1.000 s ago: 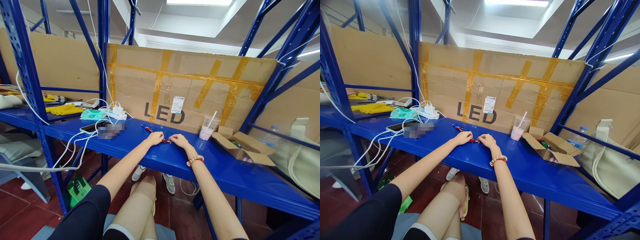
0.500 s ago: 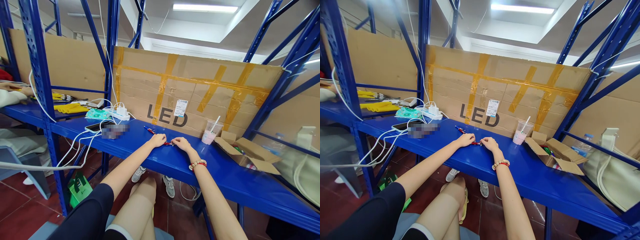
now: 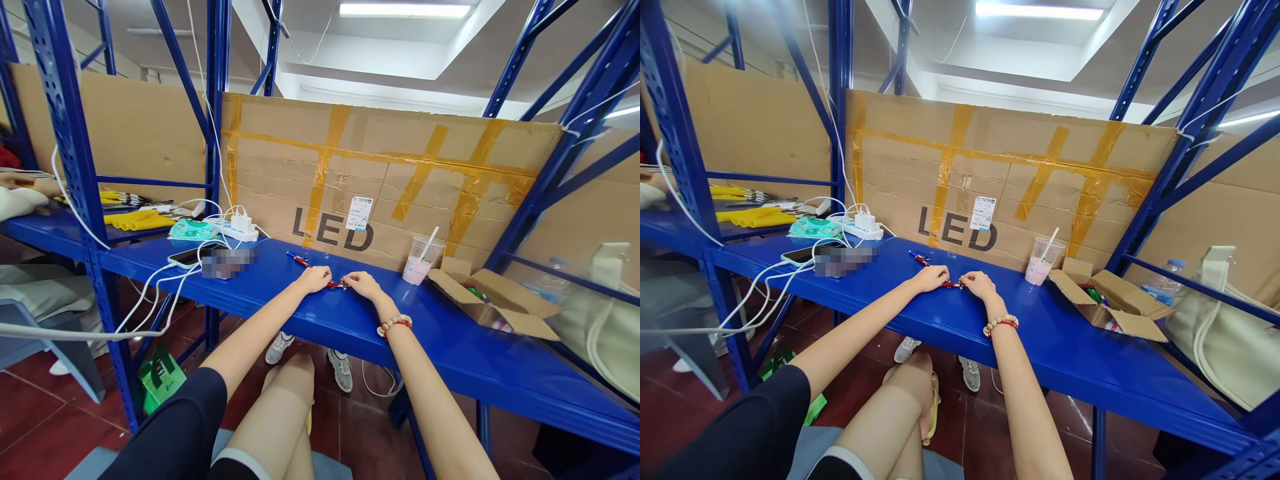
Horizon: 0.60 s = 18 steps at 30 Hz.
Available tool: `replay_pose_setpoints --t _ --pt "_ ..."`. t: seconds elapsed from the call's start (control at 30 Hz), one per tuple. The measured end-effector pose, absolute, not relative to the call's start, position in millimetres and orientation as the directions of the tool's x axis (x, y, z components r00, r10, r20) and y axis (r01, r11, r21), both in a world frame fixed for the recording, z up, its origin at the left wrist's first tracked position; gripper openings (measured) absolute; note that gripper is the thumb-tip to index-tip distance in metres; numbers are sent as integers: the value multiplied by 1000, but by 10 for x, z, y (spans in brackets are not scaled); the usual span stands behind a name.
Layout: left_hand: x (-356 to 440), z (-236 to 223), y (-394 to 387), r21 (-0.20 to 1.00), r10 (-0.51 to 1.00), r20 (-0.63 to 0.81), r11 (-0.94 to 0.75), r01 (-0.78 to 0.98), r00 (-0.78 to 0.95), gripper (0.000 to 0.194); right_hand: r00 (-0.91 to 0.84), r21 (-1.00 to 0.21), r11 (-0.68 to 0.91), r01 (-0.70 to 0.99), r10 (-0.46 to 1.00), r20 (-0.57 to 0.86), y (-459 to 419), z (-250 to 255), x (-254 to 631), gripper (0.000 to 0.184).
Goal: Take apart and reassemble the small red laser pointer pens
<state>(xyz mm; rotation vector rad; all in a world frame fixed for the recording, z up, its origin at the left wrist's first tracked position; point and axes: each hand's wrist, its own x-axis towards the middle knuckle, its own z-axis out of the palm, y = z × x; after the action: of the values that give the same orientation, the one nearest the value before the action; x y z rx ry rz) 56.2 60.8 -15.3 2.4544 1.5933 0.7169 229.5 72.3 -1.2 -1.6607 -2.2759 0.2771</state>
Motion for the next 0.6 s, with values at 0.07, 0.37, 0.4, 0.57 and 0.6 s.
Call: replay_pose_setpoints --t 0.07,0.37,0.4,0.57,0.6 --pt "564 -156 615 356 889 319 -434 828 328 25 -284 -336 314 888 949 135 726 -15 2298 26" --pt "566 -150 612 363 890 319 -433 825 326 26 -291 -335 321 886 947 139 743 -18 2307 26" --pt "565 -148 609 364 890 319 -433 824 327 25 -292 -334 322 886 946 139 745 -19 2307 26" --pt "564 -148 607 364 887 324 -439 821 330 25 -292 -329 321 888 947 134 751 -20 2304 26" --pt "563 -149 607 364 887 324 -438 822 329 25 -292 -328 320 889 947 133 752 -20 2303 26"
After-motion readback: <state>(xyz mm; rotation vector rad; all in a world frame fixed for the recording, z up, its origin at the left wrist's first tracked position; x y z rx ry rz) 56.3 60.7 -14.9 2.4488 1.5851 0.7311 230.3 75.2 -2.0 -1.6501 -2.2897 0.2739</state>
